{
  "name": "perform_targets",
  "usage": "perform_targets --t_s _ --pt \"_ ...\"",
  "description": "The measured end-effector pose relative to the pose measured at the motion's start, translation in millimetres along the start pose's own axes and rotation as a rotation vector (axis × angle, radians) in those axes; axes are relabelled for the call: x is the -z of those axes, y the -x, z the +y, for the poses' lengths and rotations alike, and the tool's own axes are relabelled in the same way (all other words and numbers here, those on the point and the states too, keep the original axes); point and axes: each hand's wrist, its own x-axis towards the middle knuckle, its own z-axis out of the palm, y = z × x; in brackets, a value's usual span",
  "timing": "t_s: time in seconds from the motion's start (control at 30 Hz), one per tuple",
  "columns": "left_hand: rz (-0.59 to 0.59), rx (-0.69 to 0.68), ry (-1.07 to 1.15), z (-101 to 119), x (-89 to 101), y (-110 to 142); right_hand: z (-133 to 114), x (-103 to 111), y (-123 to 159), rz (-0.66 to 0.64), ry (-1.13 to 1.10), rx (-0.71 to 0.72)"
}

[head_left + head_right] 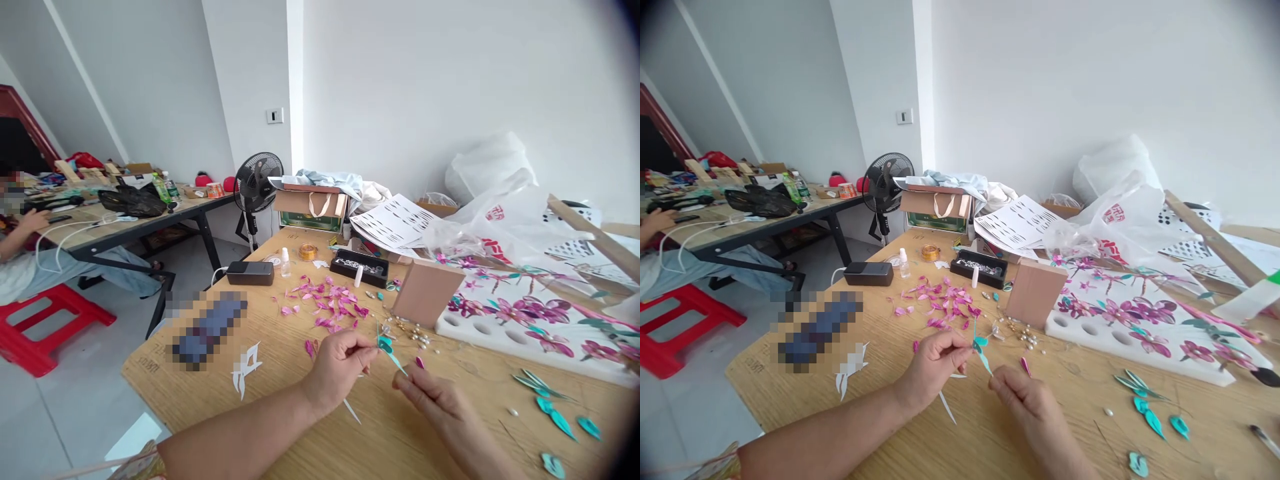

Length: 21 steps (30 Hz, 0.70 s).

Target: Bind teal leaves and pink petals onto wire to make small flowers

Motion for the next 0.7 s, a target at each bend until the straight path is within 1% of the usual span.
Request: perform_targets --t_s 0.07,0.13,0.2,0.27,0.37,0.5,0.6,0.7 --pt "0.053 -0.075 -0.152 -4.6 4.6 -5.4 -5.4 -6.2 4.1 -0.056 0.075 0.041" --pt "0.076 -0.147 -0.270 -7.3 6.0 -7.8 -10.7 -11.1 8.2 -0.081 0.138 0.082" --pt "0.096 -0.190 -0.311 -7.5 4.3 -7.4 -14.8 -14.7 11.2 -0.082 0.188 0.125" --pt "0.111 -0.196 -0.305 -5.7 0.9 -5.3 -17.4 -16.9 12.6 -0.081 0.219 0.175" --pt "0.113 -0.147 -0.258 -2.6 -2.6 -1.9 -18.6 -18.1 11.8 -0.080 0.249 0.203" --pt "0.083 -0.068 -0.121 -1.8 -1.9 0.1 -17.1 -15.4 10.1 -0.099 0.312 0.159" --pt "0.046 -0.046 0.008 0.5 -1.0 1.0 -18.2 -7.4 15.8 -0.120 0.397 0.123" --pt "-0.013 -0.014 0.147 6.6 -1.5 3.1 -21.7 5.4 32.0 -0.159 0.484 0.075"
